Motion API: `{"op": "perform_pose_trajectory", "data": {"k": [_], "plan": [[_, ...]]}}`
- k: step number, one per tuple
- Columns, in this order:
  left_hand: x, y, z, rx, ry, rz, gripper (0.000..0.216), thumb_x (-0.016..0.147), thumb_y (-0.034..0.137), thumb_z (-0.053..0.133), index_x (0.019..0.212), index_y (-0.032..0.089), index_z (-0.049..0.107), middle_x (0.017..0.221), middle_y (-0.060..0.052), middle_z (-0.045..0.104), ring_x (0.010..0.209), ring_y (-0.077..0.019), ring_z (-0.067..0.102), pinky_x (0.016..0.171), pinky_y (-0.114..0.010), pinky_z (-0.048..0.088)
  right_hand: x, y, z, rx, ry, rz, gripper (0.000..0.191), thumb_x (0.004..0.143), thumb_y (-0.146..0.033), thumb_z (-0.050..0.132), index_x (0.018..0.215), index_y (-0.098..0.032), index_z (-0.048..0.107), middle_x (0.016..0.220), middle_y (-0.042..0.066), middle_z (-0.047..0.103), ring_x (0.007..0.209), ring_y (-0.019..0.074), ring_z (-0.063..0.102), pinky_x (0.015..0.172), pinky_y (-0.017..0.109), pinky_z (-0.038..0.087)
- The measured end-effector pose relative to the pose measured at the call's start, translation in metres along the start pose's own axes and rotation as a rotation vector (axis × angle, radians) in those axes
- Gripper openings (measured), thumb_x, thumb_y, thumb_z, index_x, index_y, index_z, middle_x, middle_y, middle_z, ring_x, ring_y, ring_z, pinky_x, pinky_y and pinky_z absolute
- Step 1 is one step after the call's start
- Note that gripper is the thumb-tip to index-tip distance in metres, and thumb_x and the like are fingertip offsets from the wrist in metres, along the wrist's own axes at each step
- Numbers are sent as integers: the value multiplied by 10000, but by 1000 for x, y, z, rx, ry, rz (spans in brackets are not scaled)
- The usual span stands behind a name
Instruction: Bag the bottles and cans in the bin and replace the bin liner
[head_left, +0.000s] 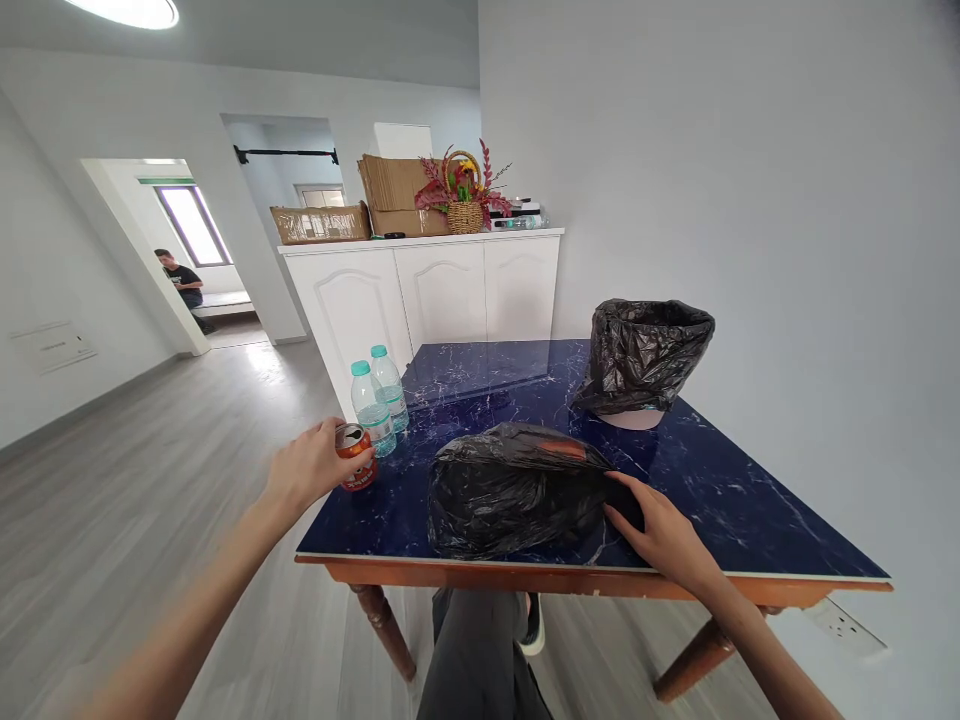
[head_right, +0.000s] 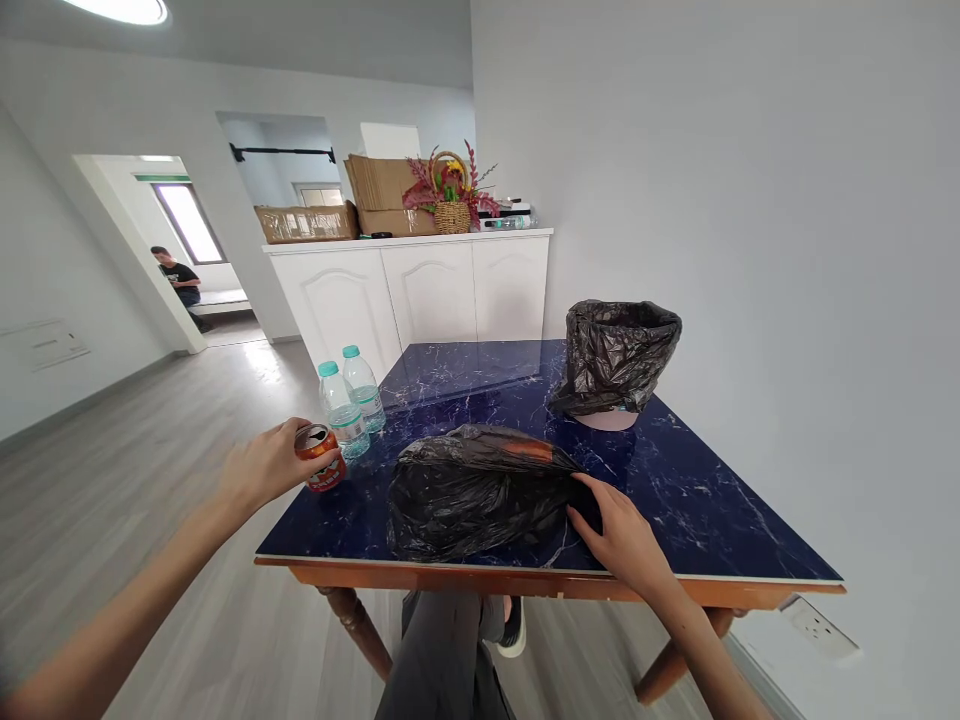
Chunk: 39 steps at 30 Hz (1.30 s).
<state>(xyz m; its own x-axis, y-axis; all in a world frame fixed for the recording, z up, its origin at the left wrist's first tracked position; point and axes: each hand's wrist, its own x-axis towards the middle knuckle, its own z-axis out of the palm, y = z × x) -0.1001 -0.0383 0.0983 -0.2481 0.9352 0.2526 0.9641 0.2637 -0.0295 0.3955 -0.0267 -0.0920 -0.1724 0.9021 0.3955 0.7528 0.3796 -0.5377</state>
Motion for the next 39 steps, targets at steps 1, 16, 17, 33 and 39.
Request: {"op": "perform_pose_trajectory", "data": {"k": [1, 16, 17, 33, 39], "plan": [[4, -2, 6, -12, -3, -15, 741, 855, 734, 562, 1343, 177, 583, 1249, -176, 764, 1095, -415, 737, 749, -405, 552, 1, -2, -2, 21, 3, -14, 472, 1034, -493, 518, 1464, -301, 509, 1444, 88, 667, 1334, 320, 636, 1106, 544, 532], [-38, 9, 3, -218, 446, 79, 692, 953, 644, 562, 1432, 146, 533, 1436, -228, 601, 1186, -386, 679, 961, -486, 553, 23, -107, -29, 116, -280, -391, 472, 1077, -199, 358, 1517, -289, 505, 1533, 69, 605, 1406, 219, 591, 1167, 427, 524], [-51, 20, -1, -291, 525, 182, 501, 1019, 549, 503, 1333, 171, 597, 1364, -192, 642, 1171, -342, 683, 1011, -473, 535, 29, -107, -24, 100, -260, -403, 491, 1067, -181, 349, 1522, -278, 505, 1547, 73, 593, 1433, 227, 567, 1197, 455, 498], [-20, 175, 87, -231, -104, 743, 443, 1138, 389, 300, 1465, 199, 531, 1006, -136, 797, 980, -297, 779, 932, -422, 549, 127, -69, 9, -313, -303, -302, 562, 1002, -365, 627, 1522, -198, 498, 1480, 183, 635, 1324, 338, 639, 1109, 504, 491], [-13, 176, 111, -243, -118, 607, 453, 1109, 412, 390, 1492, 191, 487, 1067, -157, 804, 963, -329, 796, 816, -402, 580, 123, -58, -7, -128, -320, -310, 667, 927, -370, 721, 1534, -247, 474, 1512, 136, 607, 1351, 319, 619, 1135, 473, 493]]}}
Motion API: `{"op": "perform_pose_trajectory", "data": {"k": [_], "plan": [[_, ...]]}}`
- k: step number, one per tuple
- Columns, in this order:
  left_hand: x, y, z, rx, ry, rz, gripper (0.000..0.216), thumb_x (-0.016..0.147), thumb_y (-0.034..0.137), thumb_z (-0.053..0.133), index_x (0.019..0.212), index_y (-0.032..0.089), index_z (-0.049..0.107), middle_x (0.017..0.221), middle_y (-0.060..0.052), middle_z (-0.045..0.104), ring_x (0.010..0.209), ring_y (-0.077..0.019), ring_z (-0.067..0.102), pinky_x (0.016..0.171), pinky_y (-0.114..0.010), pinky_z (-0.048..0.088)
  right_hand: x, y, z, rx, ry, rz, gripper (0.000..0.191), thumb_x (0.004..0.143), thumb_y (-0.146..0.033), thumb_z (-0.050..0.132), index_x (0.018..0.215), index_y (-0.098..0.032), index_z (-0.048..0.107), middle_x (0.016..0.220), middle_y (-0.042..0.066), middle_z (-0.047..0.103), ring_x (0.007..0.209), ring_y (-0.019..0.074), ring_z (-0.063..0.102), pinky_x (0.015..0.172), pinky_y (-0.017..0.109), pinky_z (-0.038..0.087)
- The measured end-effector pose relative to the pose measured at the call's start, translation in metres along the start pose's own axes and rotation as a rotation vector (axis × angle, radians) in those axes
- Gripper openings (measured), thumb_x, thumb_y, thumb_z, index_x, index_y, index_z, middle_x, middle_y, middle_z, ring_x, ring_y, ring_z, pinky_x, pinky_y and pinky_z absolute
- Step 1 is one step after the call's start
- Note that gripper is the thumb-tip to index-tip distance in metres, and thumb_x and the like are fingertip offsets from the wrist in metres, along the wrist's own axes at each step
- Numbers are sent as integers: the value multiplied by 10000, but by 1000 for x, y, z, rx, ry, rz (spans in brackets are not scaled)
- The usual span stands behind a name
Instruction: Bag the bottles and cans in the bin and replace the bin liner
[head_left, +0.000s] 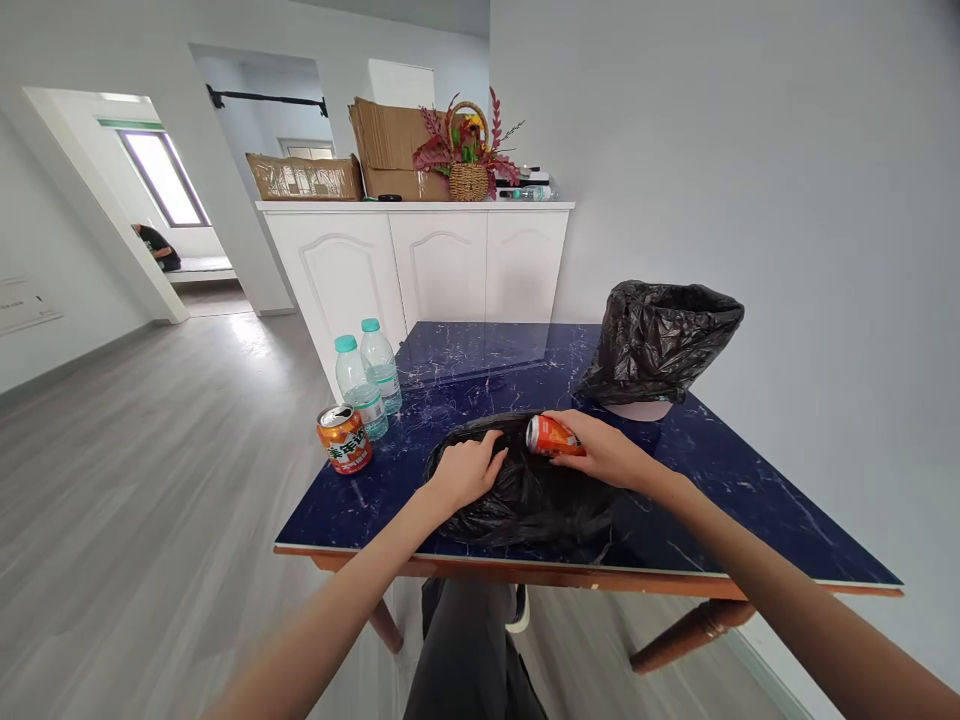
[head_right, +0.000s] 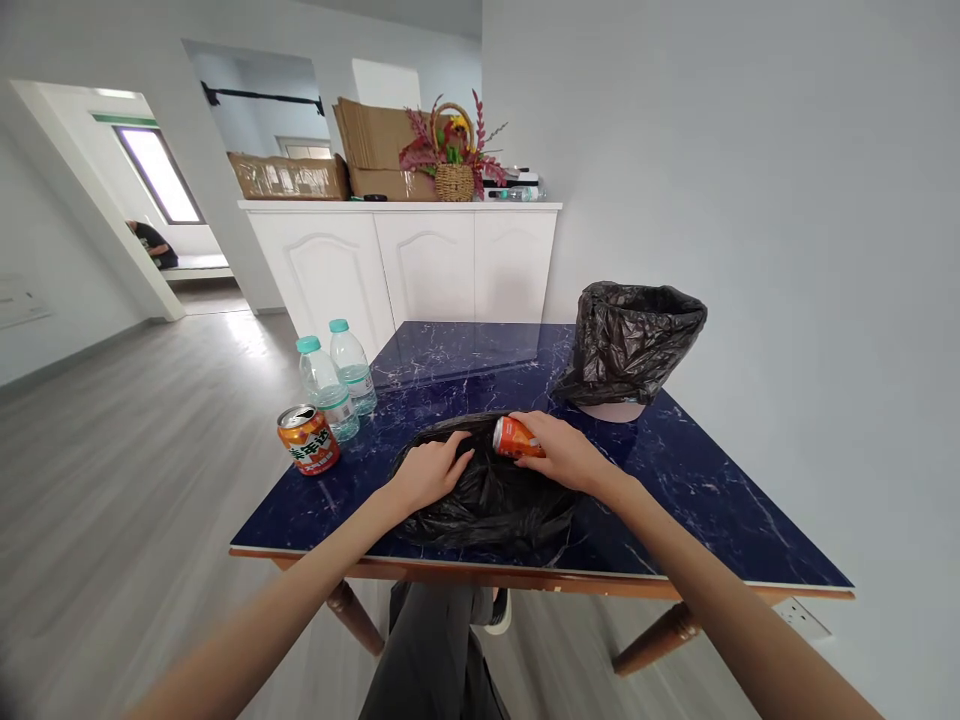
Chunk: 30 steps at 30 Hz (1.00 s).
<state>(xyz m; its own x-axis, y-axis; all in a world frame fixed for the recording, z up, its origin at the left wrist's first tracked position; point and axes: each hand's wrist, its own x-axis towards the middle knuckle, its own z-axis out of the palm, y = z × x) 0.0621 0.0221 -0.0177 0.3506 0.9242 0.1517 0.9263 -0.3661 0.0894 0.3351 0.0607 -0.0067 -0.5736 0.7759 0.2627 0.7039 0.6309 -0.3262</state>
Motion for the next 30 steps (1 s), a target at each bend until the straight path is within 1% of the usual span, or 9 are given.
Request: {"op": "perform_pose_trajectory", "data": {"k": [3, 6, 11, 13, 17, 20, 22, 25, 30], "plan": [[2, -3, 6, -18, 21, -45, 444, 1096, 408, 410, 1471, 187, 497, 1046, -148, 806, 967, -331, 796, 812, -399, 578, -9, -16, -19, 299, 93, -22, 662, 927, -475, 724, 1517, -286, 490, 1511, 103, 611, 1369, 312, 605, 1168, 467, 480], [4, -5, 10, -39, 35, -71, 418, 1093, 388, 401, 1442, 187, 517, 1038, -146, 806, 963, -330, 795, 814, -402, 573, -11, -38, -34, 511, 120, -1, 698, 882, -518, 780, 1487, -295, 513, 1499, 93, 621, 1363, 320, 609, 1165, 470, 495], [4, -6, 13, -66, 43, -74, 388, 1086, 368, 398, 1411, 195, 523, 1039, -136, 804, 941, -318, 794, 810, -401, 571, 16, -66, -35, 691, 112, -3, 703, 934, -564, 712, 1521, -288, 441, 1484, 100, 625, 1299, 306, 653, 1100, 481, 562], [3, -7, 14, -71, 45, -72, 374, 1082, 361, 400, 1391, 194, 528, 1039, -130, 802, 930, -317, 794, 811, -402, 570, 37, -77, -32, 590, 135, -15, 659, 967, -575, 661, 1512, -270, 452, 1458, 108, 635, 1254, 300, 671, 1061, 463, 577], [-1, -8, 15, -84, 50, -72, 354, 1066, 335, 413, 1355, 178, 543, 1044, -133, 797, 920, -325, 790, 798, -414, 574, 88, -107, -30, 232, 147, -118, 619, 980, -555, 645, 1494, -251, 482, 1414, 109, 648, 1274, 306, 644, 1076, 440, 527], [-4, -9, 15, -103, 47, -65, 338, 1061, 323, 422, 1341, 182, 549, 1036, -120, 797, 917, -314, 788, 787, -406, 577, 130, -132, -26, 48, 30, -74, 714, 904, -578, 740, 1444, -203, 464, 1282, 132, 705, 1134, 334, 704, 944, 441, 566], [-5, -10, 15, -114, 45, -67, 326, 1062, 319, 423, 1331, 187, 552, 1021, -112, 796, 910, -303, 787, 787, -396, 577, 157, -145, -21, -100, -36, -57, 677, 872, -589, 772, 1343, -183, 502, 1202, 139, 719, 1048, 349, 725, 867, 436, 572], [-7, -12, 16, -130, 40, -67, 310, 1056, 314, 439, 1315, 192, 558, 1014, -108, 797, 911, -297, 785, 790, -391, 579, 191, -161, -9, -304, -115, -115, 571, 882, -564, 771, 1239, -174, 553, 1284, 174, 674, 1093, 372, 718, 882, 446, 558], [-9, -13, 18, -155, 30, -65, 300, 1045, 306, 460, 1303, 194, 562, 1004, -110, 792, 908, -308, 786, 786, -411, 584, 226, -176, 13, -359, -225, -157, 748, 738, -506, 916, 1272, -146, 536, 1223, 196, 717, 1113, 404, 718, 898, 458, 559]]}}
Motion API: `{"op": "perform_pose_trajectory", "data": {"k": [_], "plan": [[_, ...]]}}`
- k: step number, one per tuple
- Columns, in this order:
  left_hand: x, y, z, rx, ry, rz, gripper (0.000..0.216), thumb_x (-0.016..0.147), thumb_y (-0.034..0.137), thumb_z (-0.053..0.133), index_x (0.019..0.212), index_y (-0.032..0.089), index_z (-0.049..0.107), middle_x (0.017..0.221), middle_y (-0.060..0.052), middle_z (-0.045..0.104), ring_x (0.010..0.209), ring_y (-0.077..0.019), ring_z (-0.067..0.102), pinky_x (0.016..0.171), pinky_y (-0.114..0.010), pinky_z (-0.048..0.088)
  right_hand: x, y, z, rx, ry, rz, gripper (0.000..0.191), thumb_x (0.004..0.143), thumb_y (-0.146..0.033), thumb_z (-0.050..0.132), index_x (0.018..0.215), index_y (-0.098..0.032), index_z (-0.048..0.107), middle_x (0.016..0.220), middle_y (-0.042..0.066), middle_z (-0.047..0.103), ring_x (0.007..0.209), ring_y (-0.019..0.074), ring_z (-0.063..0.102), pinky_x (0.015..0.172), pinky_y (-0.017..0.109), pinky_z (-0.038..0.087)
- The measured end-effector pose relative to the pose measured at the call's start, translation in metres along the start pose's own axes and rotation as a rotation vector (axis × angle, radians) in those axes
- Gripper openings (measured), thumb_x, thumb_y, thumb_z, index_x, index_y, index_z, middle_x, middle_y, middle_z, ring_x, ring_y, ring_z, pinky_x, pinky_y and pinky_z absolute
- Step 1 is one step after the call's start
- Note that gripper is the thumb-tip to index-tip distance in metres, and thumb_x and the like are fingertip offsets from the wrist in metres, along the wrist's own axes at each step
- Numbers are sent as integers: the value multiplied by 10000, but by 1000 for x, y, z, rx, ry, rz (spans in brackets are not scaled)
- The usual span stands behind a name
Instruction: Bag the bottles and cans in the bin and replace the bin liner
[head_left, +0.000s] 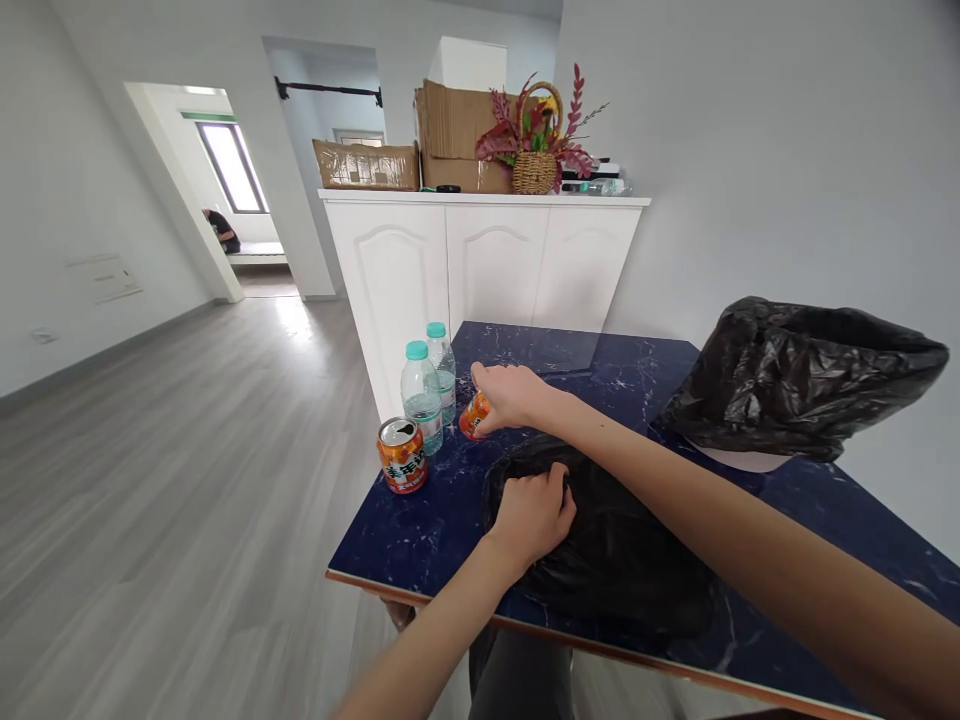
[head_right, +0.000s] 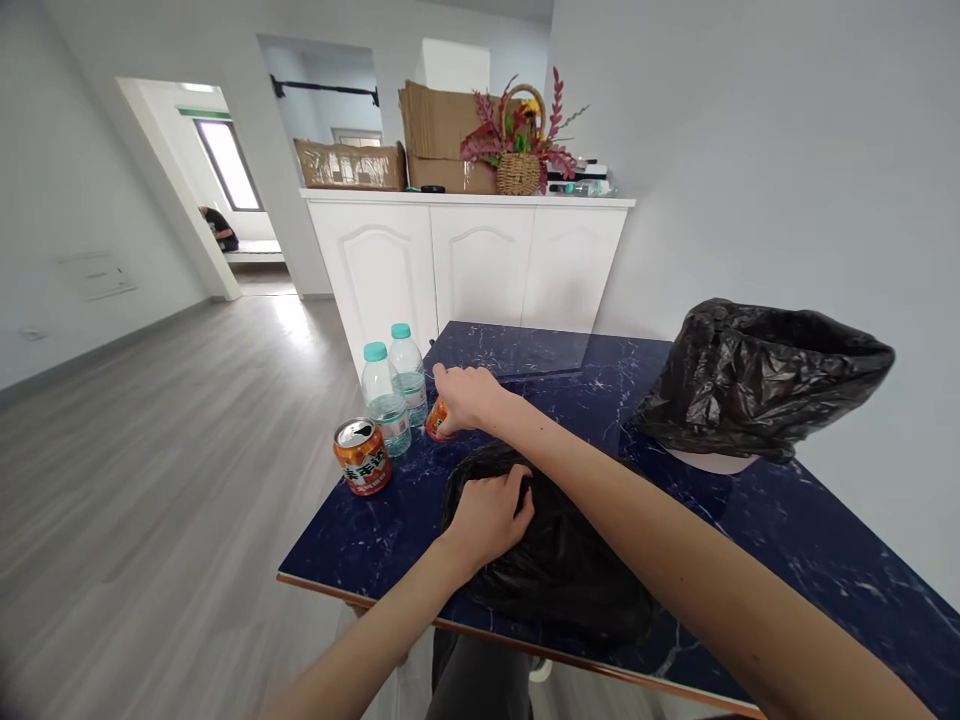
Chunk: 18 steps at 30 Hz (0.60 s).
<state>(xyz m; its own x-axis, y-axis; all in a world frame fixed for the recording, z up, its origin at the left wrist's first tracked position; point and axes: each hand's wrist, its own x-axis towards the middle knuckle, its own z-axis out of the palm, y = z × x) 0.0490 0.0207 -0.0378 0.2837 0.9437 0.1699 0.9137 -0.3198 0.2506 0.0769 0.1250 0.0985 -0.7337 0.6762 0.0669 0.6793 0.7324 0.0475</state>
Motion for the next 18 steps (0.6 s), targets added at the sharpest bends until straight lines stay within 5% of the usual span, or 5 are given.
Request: {"op": "perform_pose_trajectory", "data": {"k": [10, 18], "plan": [[-1, 0, 0, -4, -14, -10, 294, 1023, 299, 473, 1259, 170, 592, 983, -126, 784, 884, -346, 783, 745, -448, 589, 26, -19, 17, 49, -52, -31, 918, 708, -561, 935, 1374, -121, 483, 1273, 240, 709, 1164, 412, 714, 913, 454, 574], [0, 0, 0, 0, -30, -15, 290, 1033, 313, 464, 1238, 164, 605, 975, -142, 784, 887, -354, 783, 752, -451, 585, 33, -18, 27, 86, -32, -2, 795, 720, -525, 932, 1288, -115, 555, 1267, 233, 706, 1155, 406, 714, 913, 450, 584]]}}
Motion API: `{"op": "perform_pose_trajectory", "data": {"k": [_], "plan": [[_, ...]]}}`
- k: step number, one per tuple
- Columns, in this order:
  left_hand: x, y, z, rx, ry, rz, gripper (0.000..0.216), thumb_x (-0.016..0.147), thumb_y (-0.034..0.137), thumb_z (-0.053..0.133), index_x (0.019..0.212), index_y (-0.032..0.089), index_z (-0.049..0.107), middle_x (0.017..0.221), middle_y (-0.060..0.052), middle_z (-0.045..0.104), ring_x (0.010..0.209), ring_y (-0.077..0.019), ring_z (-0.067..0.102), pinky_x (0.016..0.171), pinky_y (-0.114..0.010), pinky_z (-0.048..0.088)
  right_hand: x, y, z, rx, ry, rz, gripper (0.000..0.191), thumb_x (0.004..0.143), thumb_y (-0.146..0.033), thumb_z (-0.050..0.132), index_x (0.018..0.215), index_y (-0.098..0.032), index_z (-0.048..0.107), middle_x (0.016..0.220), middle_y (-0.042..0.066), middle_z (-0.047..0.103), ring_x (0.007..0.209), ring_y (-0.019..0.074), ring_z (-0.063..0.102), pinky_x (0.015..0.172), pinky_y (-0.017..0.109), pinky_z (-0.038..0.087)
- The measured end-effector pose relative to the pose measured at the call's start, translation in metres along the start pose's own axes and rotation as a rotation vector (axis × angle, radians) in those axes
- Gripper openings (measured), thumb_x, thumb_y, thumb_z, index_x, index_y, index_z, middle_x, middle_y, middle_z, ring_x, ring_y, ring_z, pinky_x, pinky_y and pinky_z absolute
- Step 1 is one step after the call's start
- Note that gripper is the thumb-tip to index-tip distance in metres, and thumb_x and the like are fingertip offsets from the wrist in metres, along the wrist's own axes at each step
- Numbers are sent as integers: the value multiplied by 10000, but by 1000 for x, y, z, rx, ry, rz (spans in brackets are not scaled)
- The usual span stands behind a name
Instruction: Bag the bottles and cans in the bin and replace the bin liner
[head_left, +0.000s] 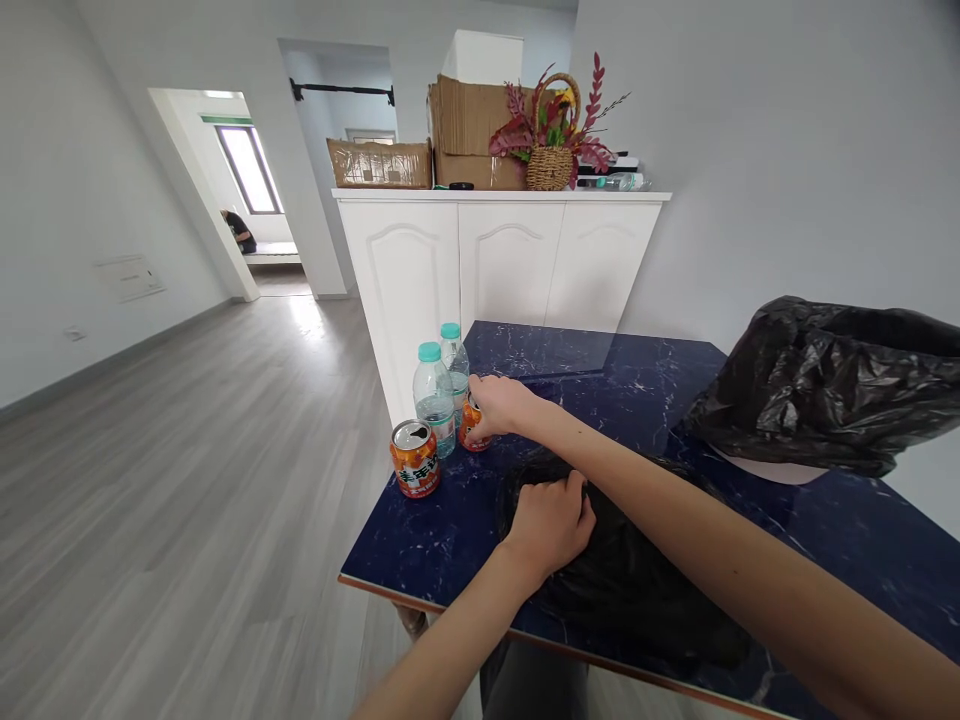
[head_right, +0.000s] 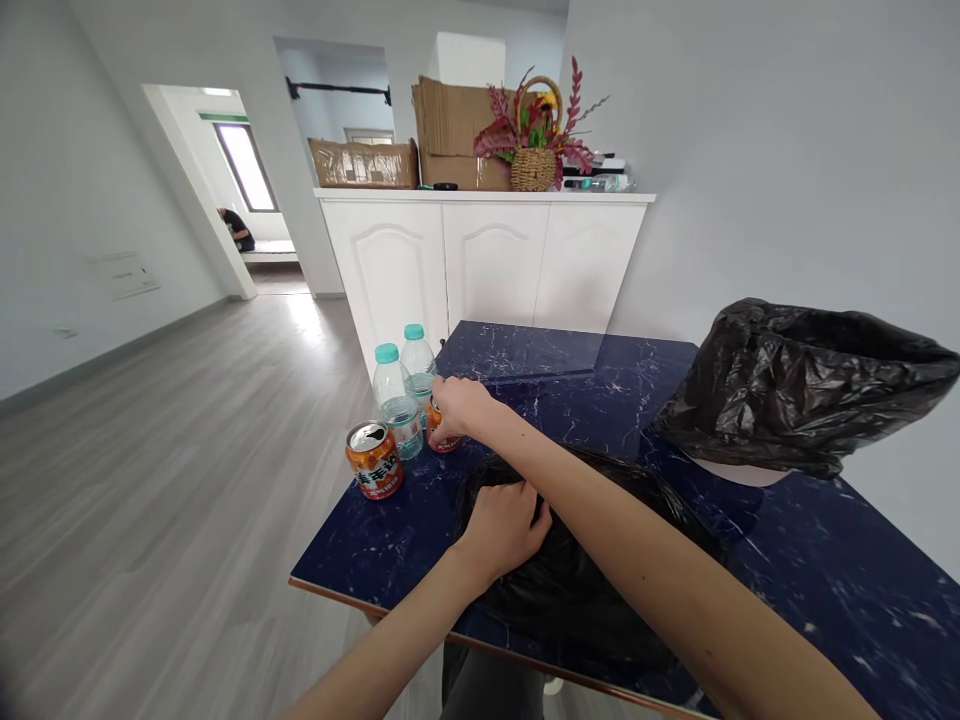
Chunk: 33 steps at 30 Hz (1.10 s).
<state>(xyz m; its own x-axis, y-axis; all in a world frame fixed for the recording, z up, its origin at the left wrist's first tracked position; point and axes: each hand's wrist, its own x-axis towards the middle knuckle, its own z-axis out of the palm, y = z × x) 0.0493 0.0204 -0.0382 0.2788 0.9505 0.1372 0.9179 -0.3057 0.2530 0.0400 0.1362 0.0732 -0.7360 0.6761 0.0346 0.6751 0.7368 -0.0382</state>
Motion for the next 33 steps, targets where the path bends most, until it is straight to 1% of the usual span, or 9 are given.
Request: {"op": "perform_pose_trajectory", "data": {"k": [8, 11, 14, 17, 19, 21, 24, 28, 33], "plan": [[0, 2, -1, 27, -11, -17, 287, 1039, 333, 457, 1150, 147, 646, 995, -135, 791, 906, -347, 783, 778, -442, 584, 7, 0, 13, 70, 28, 35, 909, 706, -639, 915, 1332, -107, 526, 1276, 254, 692, 1158, 407, 705, 859, 411, 587], [-1, 2, 0, 33, -5, -22, 287, 1040, 339, 456, 1128, 151, 654, 990, -133, 793, 904, -347, 783, 782, -442, 581, 1, 3, 15, 94, 51, 45, 950, 700, -680, 903, 1348, -105, 513, 1263, 257, 693, 1164, 407, 703, 881, 411, 576], [-1, 2, 1, 30, 19, -21, 295, 1040, 327, 452, 1216, 165, 624, 1016, -116, 794, 916, -336, 782, 788, -431, 578, -17, 12, 12, 130, 95, 45, 1103, 687, -688, 907, 1483, -102, 418, 1392, 281, 635, 1258, 429, 657, 946, 452, 567], [-2, 1, 1, 23, 39, -13, 293, 1030, 308, 469, 1262, 183, 598, 1008, -93, 795, 905, -316, 782, 783, -409, 574, -50, 29, 11, 197, 189, 32, 1071, 830, -646, 812, 1613, -138, 287, 1528, 252, 560, 1347, 409, 605, 1010, 485, 555], [-2, 0, 1, 21, 49, -7, 282, 1027, 306, 479, 1253, 186, 597, 999, -88, 797, 887, -307, 782, 775, -398, 571, -80, 44, 14, 220, 247, 29, 872, 955, -582, 686, 1622, -170, 306, 1530, 209, 574, 1334, 370, 621, 1016, 475, 559], [-2, -1, 1, 22, 62, -2, 271, 1026, 308, 485, 1236, 180, 599, 1005, -94, 797, 882, -303, 782, 773, -393, 568, -115, 62, 24, 212, 296, 40, 714, 1006, -536, 604, 1595, -203, 375, 1505, 177, 601, 1324, 350, 629, 1021, 469, 560], [-3, -1, 2, 25, 85, 7, 264, 1030, 308, 489, 1237, 186, 597, 1029, -95, 796, 913, -293, 779, 790, -383, 564, -171, 92, 46, 114, 335, 92, 603, 1017, -472, 557, 1553, -219, 444, 1477, 170, 615, 1335, 366, 607, 1072, 511, 522], [-3, 0, 4, 28, 114, 31, 270, 1046, 293, 469, 1262, 214, 610, 1116, -86, 778, 973, -273, 768, 814, -367, 556, -237, 124, 80, -46, 335, 141, 647, 965, -400, 596, 1561, -204, 438, 1447, 200, 594, 1347, 394, 556, 1075, 523, 498], [-3, -1, 3, 58, 134, 65, 265, 1037, 275, 484, 1238, 219, 648, 1167, -88, 741, 969, -268, 758, 806, -372, 555, -281, 146, 102, -114, 272, 302, 665, 972, -421, 565, 1581, -196, 418, 1269, 189, 617, 1141, 373, 630, 951, 470, 544]]}}
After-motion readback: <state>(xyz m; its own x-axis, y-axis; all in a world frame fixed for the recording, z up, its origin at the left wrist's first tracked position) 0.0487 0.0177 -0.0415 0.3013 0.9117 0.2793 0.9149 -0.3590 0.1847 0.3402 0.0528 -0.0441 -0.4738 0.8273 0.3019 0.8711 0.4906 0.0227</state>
